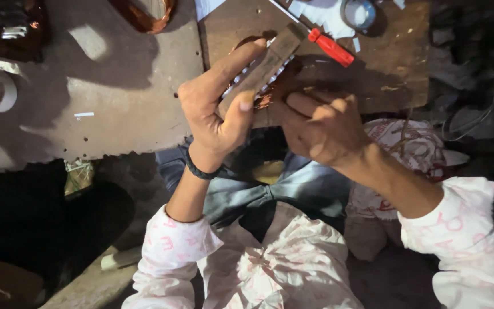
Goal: The recorder is assembling an electric motor by winding and inserting copper wire into a stator core.
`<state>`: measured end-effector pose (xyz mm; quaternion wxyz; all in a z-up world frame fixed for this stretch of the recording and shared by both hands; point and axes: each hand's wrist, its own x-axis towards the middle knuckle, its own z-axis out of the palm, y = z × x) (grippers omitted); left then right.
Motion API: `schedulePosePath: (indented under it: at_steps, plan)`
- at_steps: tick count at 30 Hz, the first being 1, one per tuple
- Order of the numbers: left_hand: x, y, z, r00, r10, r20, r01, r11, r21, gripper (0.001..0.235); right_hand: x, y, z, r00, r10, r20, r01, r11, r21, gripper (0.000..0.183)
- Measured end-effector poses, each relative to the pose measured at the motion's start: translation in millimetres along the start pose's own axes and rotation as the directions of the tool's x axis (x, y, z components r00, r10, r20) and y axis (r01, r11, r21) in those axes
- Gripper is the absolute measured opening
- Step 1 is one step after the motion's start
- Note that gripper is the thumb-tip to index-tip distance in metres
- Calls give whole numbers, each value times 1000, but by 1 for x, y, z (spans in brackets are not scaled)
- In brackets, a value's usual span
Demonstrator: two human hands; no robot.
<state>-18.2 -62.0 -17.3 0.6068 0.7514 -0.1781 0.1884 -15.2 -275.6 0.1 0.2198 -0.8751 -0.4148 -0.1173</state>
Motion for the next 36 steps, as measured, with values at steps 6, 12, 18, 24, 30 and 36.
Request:
schedulePosePath:
  at_steps: [6,12,18,24,30,36]
  plan:
    - [15,17,-5,998,-34,61,32,999,38,54,-5,-20,-16,979,7,-204,-6,1000,4,37]
    - [75,60,-14,931,-280,232,291,957,-11,27,24,-36,-21,984,-29,-174,22,999,-41,33]
    - [77,48,-14,949,-227,218,207,972,110,28,17,-30,-1,987,-15,-163,9,999,-39,36]
    - [74,48,-10,956,-143,255,74,962,263,29,19,-30,9,991,93,-91,-93,996,-1,43]
    - [81,59,-7,956,-161,246,106,969,222,31,16,-27,3,994,68,-81,-55,986,159,42]
    - [84,42,-11,940,-139,311,114,989,100,32,11,-16,-4,978,137,-158,-93,962,257,37]
